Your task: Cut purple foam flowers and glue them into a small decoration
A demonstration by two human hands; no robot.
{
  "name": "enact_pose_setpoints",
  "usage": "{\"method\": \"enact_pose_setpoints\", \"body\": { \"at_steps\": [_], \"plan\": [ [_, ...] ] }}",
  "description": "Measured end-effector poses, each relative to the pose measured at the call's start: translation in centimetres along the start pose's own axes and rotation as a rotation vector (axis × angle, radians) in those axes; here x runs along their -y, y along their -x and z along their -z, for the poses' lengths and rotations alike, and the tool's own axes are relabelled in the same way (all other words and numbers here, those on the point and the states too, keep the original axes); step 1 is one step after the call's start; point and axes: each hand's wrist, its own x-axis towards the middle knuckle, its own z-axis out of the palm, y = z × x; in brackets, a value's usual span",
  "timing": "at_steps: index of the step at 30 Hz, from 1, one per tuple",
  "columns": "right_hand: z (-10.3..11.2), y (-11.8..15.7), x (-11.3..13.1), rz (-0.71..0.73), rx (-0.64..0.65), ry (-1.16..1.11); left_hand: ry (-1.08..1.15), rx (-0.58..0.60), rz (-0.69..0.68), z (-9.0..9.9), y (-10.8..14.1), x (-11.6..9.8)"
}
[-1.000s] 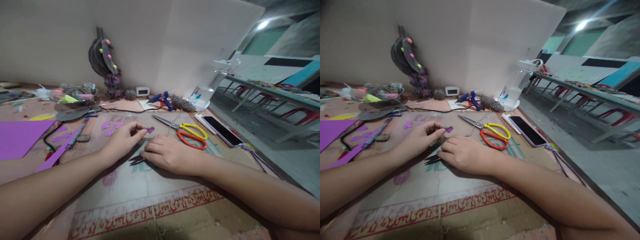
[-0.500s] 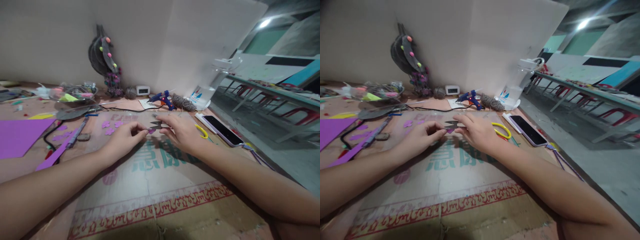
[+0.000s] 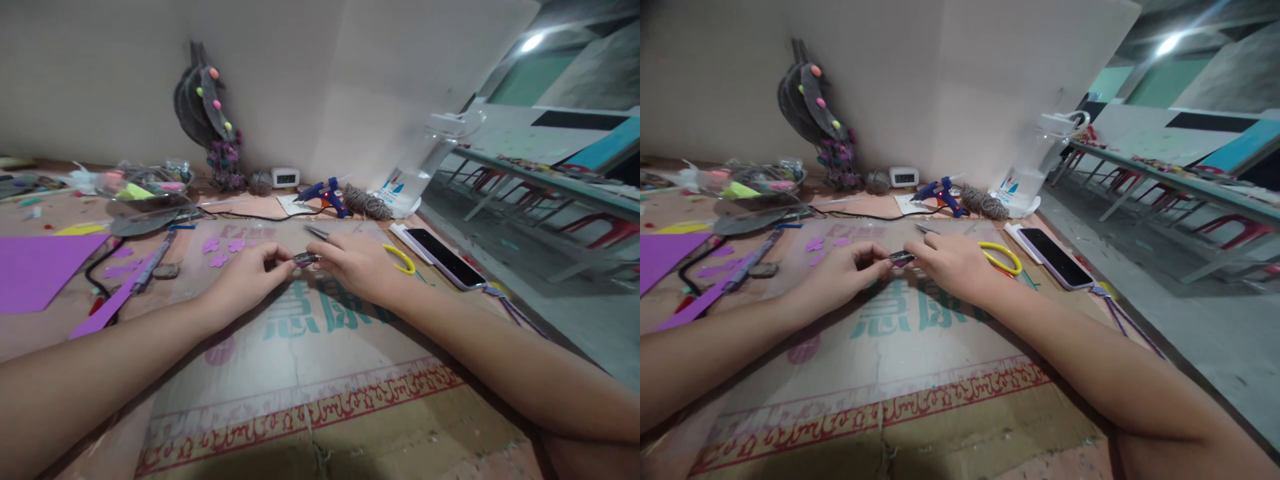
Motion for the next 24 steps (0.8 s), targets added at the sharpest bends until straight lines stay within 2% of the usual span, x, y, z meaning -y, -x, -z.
{"method": "enact_pose_setpoints", "body": {
  "at_steps": [11, 17, 19, 22, 24],
  "plan": [
    [-0.3, 0.1, -0.1, 0.019, -0.005, -0.054, -0.028, 0.010, 0.003, 0.1, 0.0, -0.3],
    [0.2, 0.3, 0.1, -0.116, -0.266, -0.364, 0.061, -0.018, 0.012, 0.0, -0.2, 0.0],
    [0.7, 0.4, 0.7, -0.020, -0.230, -0.378, 0.100, -0.032, 0.034, 0.0, -0.3, 0.2],
    [1.5, 0.6, 2.2, 0.217, -0.098, -0.294, 0.140, -0.054, 0.049, 0.0, -0.4, 0.3],
    [1.8, 0.7, 3.0, 0.298, -0.076, -0.266, 0.159, -0.067, 0.041, 0.0, -0.4, 0.1]
  ]
}}
